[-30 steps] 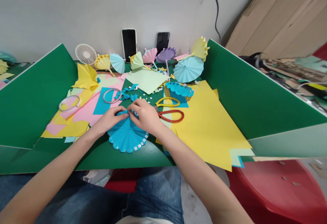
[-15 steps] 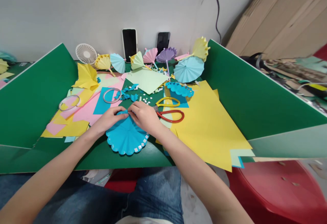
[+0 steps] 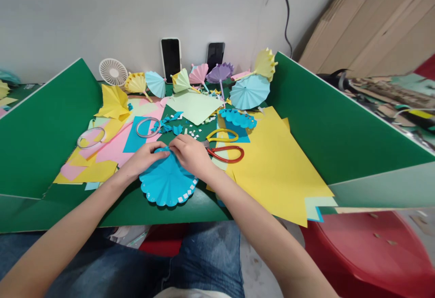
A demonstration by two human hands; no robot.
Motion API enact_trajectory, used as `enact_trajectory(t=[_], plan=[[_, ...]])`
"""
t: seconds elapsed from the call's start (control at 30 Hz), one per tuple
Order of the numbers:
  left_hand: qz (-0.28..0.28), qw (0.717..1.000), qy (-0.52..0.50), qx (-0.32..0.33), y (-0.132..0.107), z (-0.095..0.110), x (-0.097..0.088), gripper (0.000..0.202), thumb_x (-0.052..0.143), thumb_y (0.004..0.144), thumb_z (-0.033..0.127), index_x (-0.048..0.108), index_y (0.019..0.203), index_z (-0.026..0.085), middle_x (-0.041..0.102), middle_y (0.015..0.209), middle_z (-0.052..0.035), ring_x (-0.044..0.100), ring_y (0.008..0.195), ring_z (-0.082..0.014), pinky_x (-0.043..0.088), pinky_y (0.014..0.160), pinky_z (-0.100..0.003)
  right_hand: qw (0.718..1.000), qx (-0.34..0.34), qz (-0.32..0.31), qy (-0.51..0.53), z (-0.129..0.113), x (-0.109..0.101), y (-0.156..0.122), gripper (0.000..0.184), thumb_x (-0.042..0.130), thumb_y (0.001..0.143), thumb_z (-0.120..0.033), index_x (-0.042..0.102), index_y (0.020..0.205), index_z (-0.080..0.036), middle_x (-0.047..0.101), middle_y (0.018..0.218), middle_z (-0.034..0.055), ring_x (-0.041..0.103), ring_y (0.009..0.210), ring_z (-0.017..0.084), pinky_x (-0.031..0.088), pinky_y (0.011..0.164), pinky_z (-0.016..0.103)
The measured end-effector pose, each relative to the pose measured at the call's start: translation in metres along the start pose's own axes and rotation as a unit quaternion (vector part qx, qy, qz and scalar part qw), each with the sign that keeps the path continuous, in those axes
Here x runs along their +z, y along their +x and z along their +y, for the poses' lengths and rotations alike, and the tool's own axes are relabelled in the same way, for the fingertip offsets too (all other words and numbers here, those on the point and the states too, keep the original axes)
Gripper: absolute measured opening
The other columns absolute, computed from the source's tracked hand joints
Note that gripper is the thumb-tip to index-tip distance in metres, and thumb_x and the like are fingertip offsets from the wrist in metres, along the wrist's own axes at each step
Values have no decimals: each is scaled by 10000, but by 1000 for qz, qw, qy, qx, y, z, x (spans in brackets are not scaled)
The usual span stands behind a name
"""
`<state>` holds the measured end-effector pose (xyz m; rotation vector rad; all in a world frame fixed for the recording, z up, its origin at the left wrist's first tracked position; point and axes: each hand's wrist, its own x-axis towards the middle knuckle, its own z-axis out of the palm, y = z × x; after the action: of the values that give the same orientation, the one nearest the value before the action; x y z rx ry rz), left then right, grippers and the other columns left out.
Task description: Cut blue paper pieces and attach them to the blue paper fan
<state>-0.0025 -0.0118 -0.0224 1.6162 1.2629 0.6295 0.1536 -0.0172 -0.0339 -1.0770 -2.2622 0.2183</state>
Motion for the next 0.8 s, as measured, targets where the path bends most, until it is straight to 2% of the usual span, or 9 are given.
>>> enact_trajectory(t=[0.33,0.6,0.73,0.8], plan=[[-9,1000,22,7,-2,3,1,134,499,642,269,540,711,161,518,703,15,474,697,-130,336,625,-228,992,58,-16,110,3,-3,1,124,418,792,-164,538,763,-164,576,756,47,518,721,146,400,656,255],[-10,1000,25,11,-2,3,1,133,500,638,265,519,721,163,514,721,26,470,730,-133,342,666,-224,997,66,2,29,0,-2,2,126,357,797,-172,465,733,-171,532,727,56,483,695,161,374,623,265],[-14,999,29,9,-3,3,0,128,508,633,273,491,702,167,476,677,42,444,666,-113,335,634,-218,989,135,53,2,4,-1,3,133,337,786,-164,425,689,-183,510,683,47,467,626,154,349,557,252],[-20,999,34,-2,-4,4,0,142,512,633,287,479,706,170,458,660,48,432,630,-105,332,607,-217,984,166,58,-22,7,-1,2,151,344,775,-167,407,641,-194,489,625,32,446,571,150,315,506,248]])
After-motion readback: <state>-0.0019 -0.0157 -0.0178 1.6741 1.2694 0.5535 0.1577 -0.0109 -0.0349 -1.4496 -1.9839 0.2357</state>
